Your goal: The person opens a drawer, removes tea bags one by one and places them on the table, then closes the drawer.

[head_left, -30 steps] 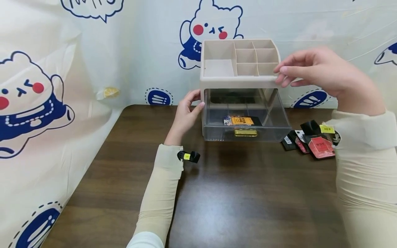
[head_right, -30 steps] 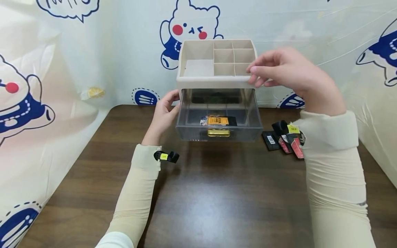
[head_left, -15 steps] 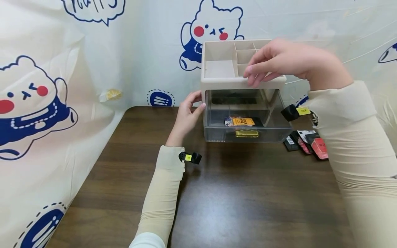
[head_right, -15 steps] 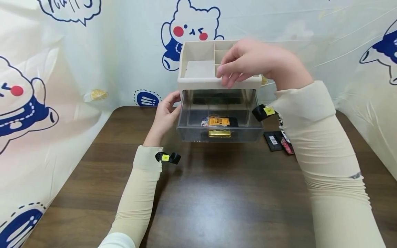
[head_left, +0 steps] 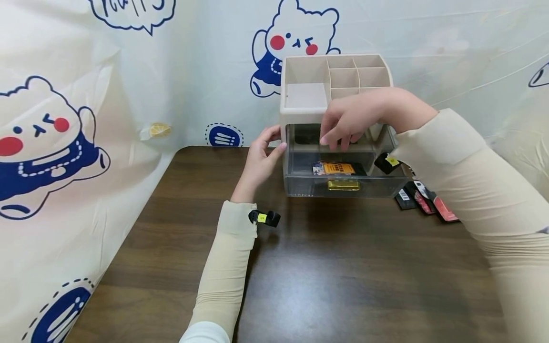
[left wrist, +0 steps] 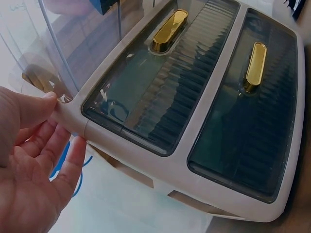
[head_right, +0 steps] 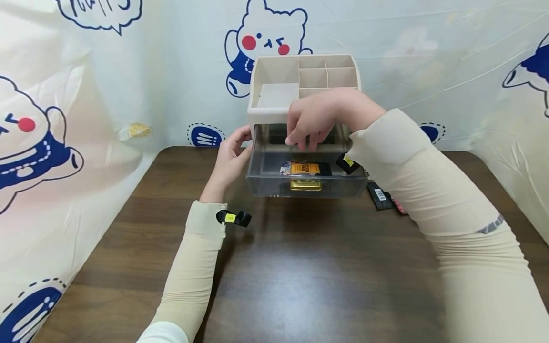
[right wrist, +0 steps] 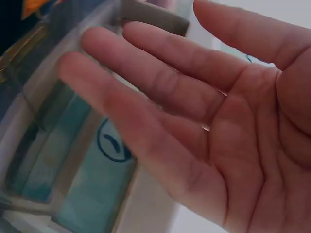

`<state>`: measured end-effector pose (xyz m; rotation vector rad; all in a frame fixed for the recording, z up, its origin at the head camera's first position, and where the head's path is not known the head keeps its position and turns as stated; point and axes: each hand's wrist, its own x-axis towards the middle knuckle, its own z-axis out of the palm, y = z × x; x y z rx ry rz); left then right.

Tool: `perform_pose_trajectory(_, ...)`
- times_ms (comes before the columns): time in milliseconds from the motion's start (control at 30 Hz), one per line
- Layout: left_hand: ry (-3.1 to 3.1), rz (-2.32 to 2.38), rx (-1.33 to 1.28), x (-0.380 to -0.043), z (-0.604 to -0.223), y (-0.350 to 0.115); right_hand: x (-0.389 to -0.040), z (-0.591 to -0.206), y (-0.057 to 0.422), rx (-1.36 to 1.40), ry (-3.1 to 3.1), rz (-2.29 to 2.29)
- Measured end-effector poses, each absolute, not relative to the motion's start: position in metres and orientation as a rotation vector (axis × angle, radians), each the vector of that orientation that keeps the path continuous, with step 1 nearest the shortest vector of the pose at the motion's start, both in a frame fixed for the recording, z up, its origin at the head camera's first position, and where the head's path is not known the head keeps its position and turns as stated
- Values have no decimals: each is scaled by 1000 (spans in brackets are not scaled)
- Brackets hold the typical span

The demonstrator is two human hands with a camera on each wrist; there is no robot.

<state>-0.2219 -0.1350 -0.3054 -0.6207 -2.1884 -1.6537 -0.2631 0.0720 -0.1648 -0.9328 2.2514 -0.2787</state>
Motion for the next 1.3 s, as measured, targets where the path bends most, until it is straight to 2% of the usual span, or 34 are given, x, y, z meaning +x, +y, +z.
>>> perform_pose_trajectory(400, -2189, -1654, -627, -221, -305, -133, -265, -186, 65, -774, 2159, -194)
perform_pose_trajectory(667, -2192, -1652, -627, -221, -305, -134, -265, -192, 66, -793, 2094, -210)
perform_pose_trajectory(900, -2191, -1667, -617, -220, -304, -134, -264, -190, 66, -691, 2081, -222)
perform_pose_trajectory(1300, -2187, -1659, -619, -220, -303, -135, -262, -187, 63, -674, 2092, -195)
